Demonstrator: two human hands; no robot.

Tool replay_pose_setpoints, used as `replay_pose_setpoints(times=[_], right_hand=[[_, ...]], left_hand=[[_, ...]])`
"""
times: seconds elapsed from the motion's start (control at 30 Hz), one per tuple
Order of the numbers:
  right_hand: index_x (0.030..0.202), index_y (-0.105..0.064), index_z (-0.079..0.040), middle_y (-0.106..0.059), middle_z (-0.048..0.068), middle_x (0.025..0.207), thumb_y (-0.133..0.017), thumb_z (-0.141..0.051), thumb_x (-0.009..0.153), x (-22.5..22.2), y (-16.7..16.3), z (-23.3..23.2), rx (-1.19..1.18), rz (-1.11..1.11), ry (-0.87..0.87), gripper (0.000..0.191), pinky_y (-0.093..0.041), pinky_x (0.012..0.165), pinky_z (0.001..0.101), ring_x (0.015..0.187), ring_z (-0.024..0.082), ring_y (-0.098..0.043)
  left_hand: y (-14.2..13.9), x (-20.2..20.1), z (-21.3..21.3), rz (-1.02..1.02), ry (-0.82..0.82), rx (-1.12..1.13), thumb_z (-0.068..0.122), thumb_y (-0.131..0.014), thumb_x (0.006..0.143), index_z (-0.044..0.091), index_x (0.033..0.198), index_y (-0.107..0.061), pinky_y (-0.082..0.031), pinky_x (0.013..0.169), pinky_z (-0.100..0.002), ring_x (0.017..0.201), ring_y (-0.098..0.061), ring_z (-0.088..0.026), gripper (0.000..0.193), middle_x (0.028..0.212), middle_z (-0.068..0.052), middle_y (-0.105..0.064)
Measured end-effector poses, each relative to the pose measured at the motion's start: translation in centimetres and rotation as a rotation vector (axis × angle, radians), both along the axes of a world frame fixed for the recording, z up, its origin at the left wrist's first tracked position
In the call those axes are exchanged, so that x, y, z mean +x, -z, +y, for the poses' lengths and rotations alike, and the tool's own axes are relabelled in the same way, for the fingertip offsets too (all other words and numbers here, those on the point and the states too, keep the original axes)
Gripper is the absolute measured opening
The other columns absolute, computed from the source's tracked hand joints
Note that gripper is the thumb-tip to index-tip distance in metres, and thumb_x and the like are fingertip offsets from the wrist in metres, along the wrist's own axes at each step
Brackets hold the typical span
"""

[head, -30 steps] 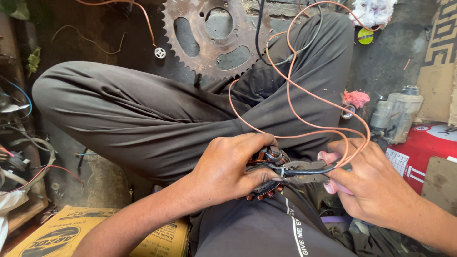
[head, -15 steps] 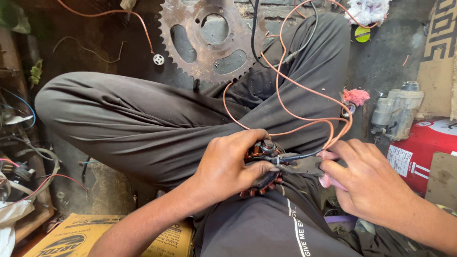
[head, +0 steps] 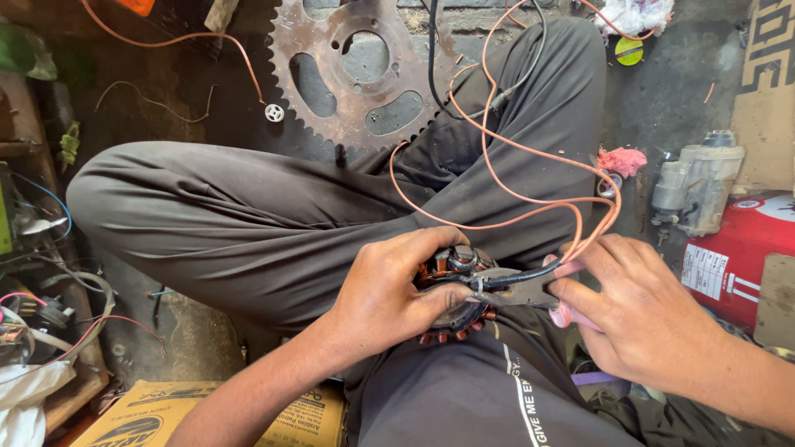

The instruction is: The person sits on the workshop floor repairing a motorcycle stator coil. They wind and route copper wire around the coil, wrap sections with electrical tape, cut and trim wire ends with pliers, and tap the assembly with a hammer.

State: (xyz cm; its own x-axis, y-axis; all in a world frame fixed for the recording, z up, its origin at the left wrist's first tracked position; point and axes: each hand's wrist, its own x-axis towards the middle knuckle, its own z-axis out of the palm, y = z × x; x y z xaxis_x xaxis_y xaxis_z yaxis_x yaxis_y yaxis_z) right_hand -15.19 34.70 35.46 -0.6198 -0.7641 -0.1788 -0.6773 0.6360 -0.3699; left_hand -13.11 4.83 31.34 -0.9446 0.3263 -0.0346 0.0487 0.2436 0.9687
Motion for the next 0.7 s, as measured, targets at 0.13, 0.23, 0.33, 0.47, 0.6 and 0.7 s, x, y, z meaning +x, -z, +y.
replay_pose_setpoints(times=[0.13,0.23,0.33,0.47,0.6,0.7], right_hand=[[0.099,-0.065,-0.011,-0.060,0.013,0.112,-0.071,-0.015,0.063,0.1,-0.2,-0.2,0.014,0.025,-0.010,0.036,-0.044,0.092,0.0483,0.109,0.035,-0.057],[0.100,-0.065,-0.012,-0.060,0.013,0.115,-0.071,-0.016,0.064,0.1,-0.5,-0.5,0.007,-0.013,0.003,0.037,-0.043,0.092,0.0486,0.111,0.036,-0.057],[0.097,-0.065,-0.012,-0.060,0.010,0.112,-0.071,-0.015,0.064,0.1,-0.9,-0.7,0.020,0.006,0.023,0.034,-0.043,0.098,0.0501,0.109,0.035,-0.057],[0.100,-0.065,-0.014,-0.059,0.009,0.112,-0.071,-0.019,0.066,-0.3,-1.3,-1.0,0.027,0.050,-0.008,0.035,-0.040,0.106,0.0566,0.113,0.036,-0.056],[0.103,-0.066,-0.014,-0.061,0.009,0.115,-0.070,-0.019,0.063,-0.7,-1.9,-1.1,0.046,0.079,-0.037,0.041,-0.037,0.107,0.0614,0.116,0.036,-0.055],[0.102,-0.066,-0.016,-0.061,0.009,0.116,-0.070,-0.022,0.059,-1.0,-2.5,-0.7,0.096,0.092,-0.045,0.043,-0.039,0.102,0.0578,0.115,0.036,-0.055]], left_hand=[[0.3,0.1,-0.1,0.016,-0.003,0.013,0.012,-0.082,0.076,0.000,0.122,-0.063,-0.058,0.083,-0.036,0.096,-0.075,-0.031,0.050,0.109,-0.014,-0.073],[0.5,0.3,-0.1,-0.001,0.001,0.016,0.012,-0.083,0.075,0.000,0.120,-0.063,-0.058,0.082,-0.036,0.095,-0.075,-0.030,0.051,0.108,-0.014,-0.074],[0.7,0.4,-0.1,0.040,-0.032,0.036,0.013,-0.085,0.076,0.001,0.121,-0.063,-0.058,0.083,-0.035,0.095,-0.075,-0.029,0.051,0.109,-0.014,-0.074],[0.9,0.3,-0.2,0.006,-0.017,0.058,0.013,-0.086,0.077,0.001,0.121,-0.064,-0.059,0.081,-0.034,0.092,-0.076,-0.027,0.051,0.106,-0.013,-0.074],[0.6,0.2,-0.5,-0.030,0.002,0.075,0.012,-0.085,0.078,0.002,0.121,-0.065,-0.059,0.077,-0.032,0.087,-0.076,-0.023,0.049,0.103,-0.012,-0.075],[0.2,0.1,-0.8,-0.026,0.000,0.084,0.012,-0.084,0.080,0.002,0.122,-0.065,-0.059,0.077,-0.031,0.086,-0.076,-0.022,0.047,0.102,-0.010,-0.075]])
